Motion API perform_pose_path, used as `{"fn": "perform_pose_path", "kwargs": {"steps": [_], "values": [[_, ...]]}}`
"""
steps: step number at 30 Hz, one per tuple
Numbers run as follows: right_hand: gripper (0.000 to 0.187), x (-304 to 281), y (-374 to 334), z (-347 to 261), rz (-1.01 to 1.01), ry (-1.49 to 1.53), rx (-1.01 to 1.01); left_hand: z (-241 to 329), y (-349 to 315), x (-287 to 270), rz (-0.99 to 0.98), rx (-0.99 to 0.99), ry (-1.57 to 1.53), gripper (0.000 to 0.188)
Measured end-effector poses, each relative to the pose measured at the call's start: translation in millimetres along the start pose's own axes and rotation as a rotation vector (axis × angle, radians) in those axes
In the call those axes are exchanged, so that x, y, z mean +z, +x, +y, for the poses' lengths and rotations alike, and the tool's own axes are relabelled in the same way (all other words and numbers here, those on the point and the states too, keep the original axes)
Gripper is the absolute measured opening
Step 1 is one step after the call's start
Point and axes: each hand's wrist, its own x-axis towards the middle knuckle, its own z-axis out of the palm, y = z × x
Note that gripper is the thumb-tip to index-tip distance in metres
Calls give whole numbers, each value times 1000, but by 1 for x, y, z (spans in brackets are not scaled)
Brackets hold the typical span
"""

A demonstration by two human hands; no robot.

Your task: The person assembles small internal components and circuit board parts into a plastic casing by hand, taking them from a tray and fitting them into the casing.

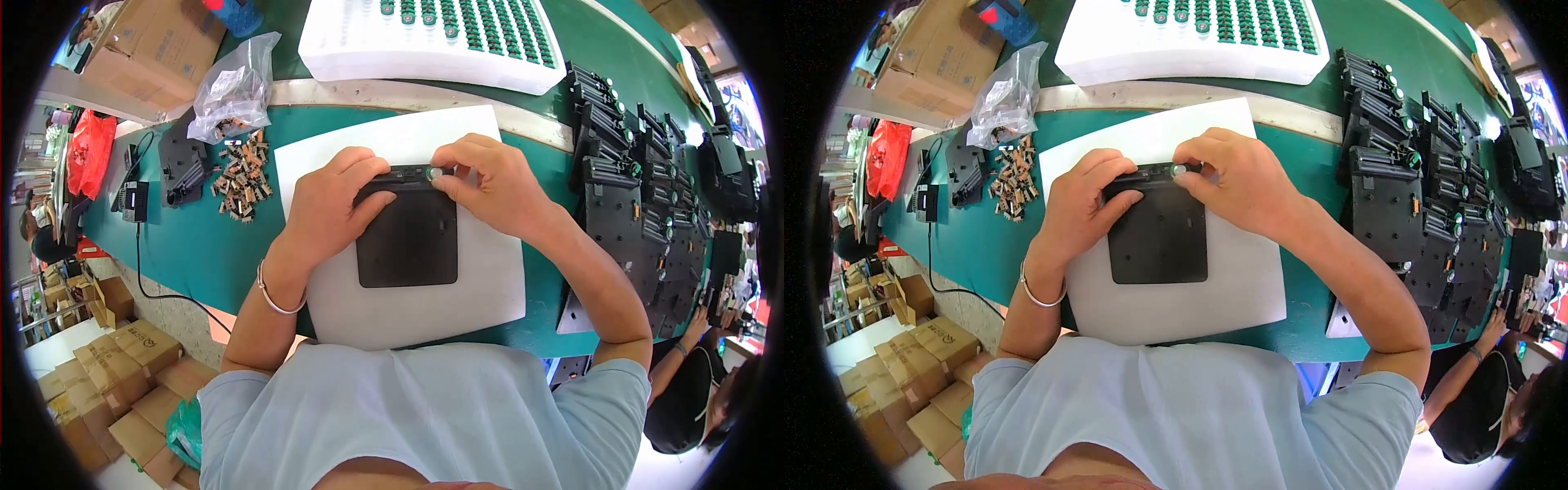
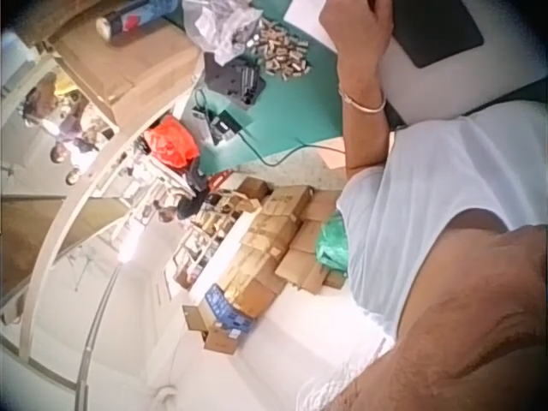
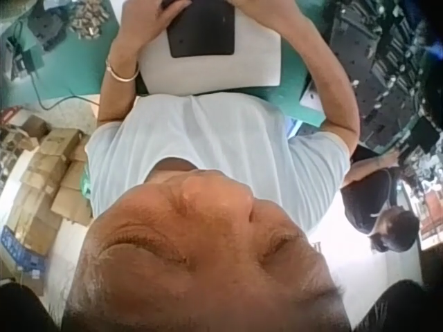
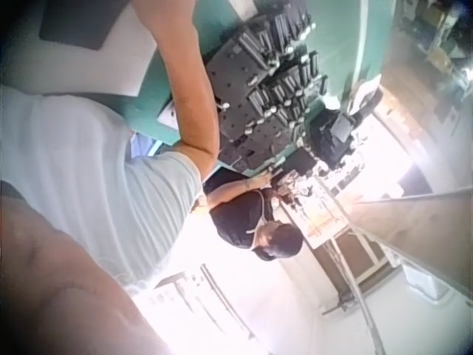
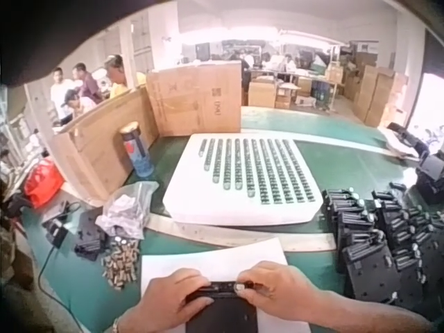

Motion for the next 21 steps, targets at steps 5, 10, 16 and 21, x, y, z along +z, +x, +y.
{"fn": "perform_pose_path", "kwargs": {"steps": [5, 10, 16, 21], "values": [[17, -2, 0, 0, -10, 27, -1, 1, -1, -1, -4, -6, -3, 31], [17, -4, 2, -1, -36, 59, 42, 1, -1, -1, -31, -16, 22, 33], [17, -10, 7, 3, -47, 36, 31, 1, 4, 0, -37, -5, 20, 34], [17, -10, 15, -10, -119, -18, 70, -3, -2, -4, 3, -1, 33, 29]]}}
